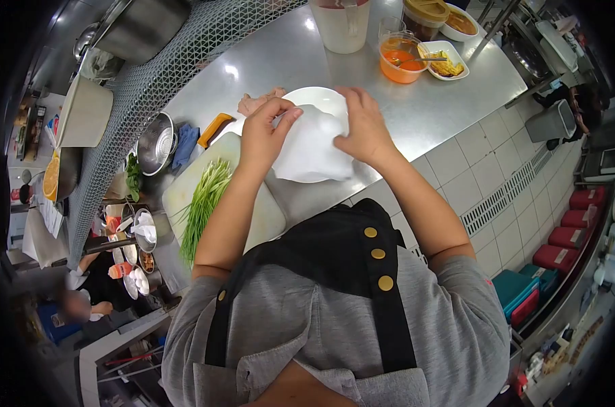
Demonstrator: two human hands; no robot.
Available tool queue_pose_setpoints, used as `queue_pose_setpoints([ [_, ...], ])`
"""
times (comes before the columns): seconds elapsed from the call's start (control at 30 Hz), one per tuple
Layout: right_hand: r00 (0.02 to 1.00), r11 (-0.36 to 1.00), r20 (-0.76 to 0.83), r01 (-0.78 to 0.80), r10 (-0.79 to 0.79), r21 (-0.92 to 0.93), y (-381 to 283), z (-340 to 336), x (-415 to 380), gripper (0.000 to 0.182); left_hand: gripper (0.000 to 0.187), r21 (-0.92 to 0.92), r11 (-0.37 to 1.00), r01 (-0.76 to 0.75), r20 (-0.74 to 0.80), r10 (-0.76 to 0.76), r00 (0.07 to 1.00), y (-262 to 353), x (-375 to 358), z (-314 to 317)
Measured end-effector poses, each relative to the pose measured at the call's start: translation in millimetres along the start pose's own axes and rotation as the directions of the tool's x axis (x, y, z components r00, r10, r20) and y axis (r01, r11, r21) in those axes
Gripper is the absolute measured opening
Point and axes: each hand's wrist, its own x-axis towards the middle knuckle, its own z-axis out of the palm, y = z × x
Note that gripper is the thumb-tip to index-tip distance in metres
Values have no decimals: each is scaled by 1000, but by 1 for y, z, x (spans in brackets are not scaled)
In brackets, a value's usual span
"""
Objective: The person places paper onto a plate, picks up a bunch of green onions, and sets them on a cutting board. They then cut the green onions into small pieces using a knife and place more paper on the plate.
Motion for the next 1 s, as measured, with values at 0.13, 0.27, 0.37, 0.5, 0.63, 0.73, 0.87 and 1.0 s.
queue_pose_setpoints([
  [0.13, 988, 987, -13, 153, -153, 42, -31, 0, 17, 51, 22, 39, 992, -117, 253, 104, 962, 39, 10, -28],
  [0.27, 978, 973, 177, 144, -113, -177, -30, -5, 44, 32, 16, 4, 995, -104, 257, 99, 961, 33, 17, -51],
  [0.37, 939, 944, 345, 122, -9, -308, -19, -8, 62, 29, 14, -2, 997, 76, 207, -74, 975, 27, 28, -73],
  [0.5, 939, 884, 343, 152, 11, -442, -3, -6, 89, 30, 34, 198, 980, 12, 282, -69, 957, -12, 44, -83],
  [0.63, 981, 833, -22, 151, -192, -533, 3, -13, 119, 20, 44, 505, 859, -86, 197, -18, 980, -31, 63, -93],
  [0.73, 827, 807, -291, 289, -482, -515, -2, -30, 118, 14, 40, 631, 770, -97, 19, 109, 994, -32, 67, -95],
  [0.87, 749, 784, -336, 376, -571, -494, 8, -31, 75, 12, 35, 529, 837, -139, -43, 190, 981, -33, 41, -92],
  [1.0, 880, 853, -199, 326, -431, -408, 40, -3, 33, 13, 37, 430, 874, -226, 113, 196, 974, -53, 9, -72],
])
